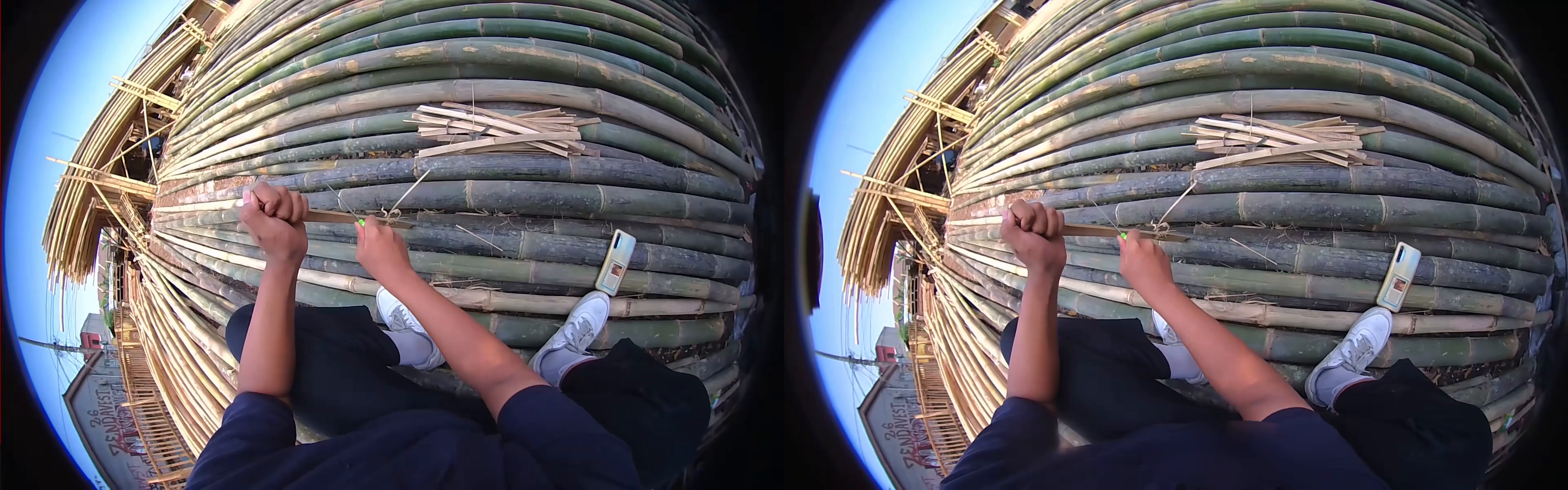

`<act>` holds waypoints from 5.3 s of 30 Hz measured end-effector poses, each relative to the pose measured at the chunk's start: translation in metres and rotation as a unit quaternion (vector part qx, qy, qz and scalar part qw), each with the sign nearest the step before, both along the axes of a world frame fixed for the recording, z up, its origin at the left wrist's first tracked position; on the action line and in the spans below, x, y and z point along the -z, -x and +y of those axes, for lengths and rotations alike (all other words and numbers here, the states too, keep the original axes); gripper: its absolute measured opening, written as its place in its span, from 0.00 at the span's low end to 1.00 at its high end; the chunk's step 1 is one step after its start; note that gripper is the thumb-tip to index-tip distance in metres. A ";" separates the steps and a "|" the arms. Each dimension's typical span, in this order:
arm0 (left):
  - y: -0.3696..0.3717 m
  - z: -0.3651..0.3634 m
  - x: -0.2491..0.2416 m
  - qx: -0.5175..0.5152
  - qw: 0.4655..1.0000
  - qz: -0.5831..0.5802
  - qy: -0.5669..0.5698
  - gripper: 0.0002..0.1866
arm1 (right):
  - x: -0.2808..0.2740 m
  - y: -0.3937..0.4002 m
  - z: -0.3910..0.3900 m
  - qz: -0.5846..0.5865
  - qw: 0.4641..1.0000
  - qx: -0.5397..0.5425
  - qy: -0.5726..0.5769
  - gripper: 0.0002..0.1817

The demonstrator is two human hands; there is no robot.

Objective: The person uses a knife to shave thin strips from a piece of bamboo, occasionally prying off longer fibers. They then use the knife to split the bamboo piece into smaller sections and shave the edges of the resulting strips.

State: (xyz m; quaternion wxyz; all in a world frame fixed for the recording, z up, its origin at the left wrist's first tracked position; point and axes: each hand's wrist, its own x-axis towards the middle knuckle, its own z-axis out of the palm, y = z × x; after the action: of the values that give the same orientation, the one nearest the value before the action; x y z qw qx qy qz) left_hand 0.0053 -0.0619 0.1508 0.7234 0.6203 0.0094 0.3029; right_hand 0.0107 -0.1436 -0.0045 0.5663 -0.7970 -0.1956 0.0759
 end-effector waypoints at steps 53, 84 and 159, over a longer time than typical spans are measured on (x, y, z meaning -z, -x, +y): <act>0.004 -0.002 0.009 0.071 0.997 0.013 -0.021 0.23 | 0.055 0.003 -0.019 0.077 0.989 0.002 0.128 0.17; 0.001 0.012 0.070 0.078 0.975 0.043 -0.205 0.24 | 0.097 0.008 -0.032 0.023 0.994 0.094 0.057 0.16; -0.006 0.006 0.009 0.014 0.997 0.027 -0.065 0.24 | 0.097 0.017 -0.010 0.093 0.985 -0.073 0.128 0.21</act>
State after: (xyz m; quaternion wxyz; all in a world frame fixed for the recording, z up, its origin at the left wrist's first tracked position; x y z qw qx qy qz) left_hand 0.0118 -0.0557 0.1420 0.6850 0.6742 -0.0001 0.2760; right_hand -0.0067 -0.1539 -0.1017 0.4680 -0.8363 -0.1878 0.2153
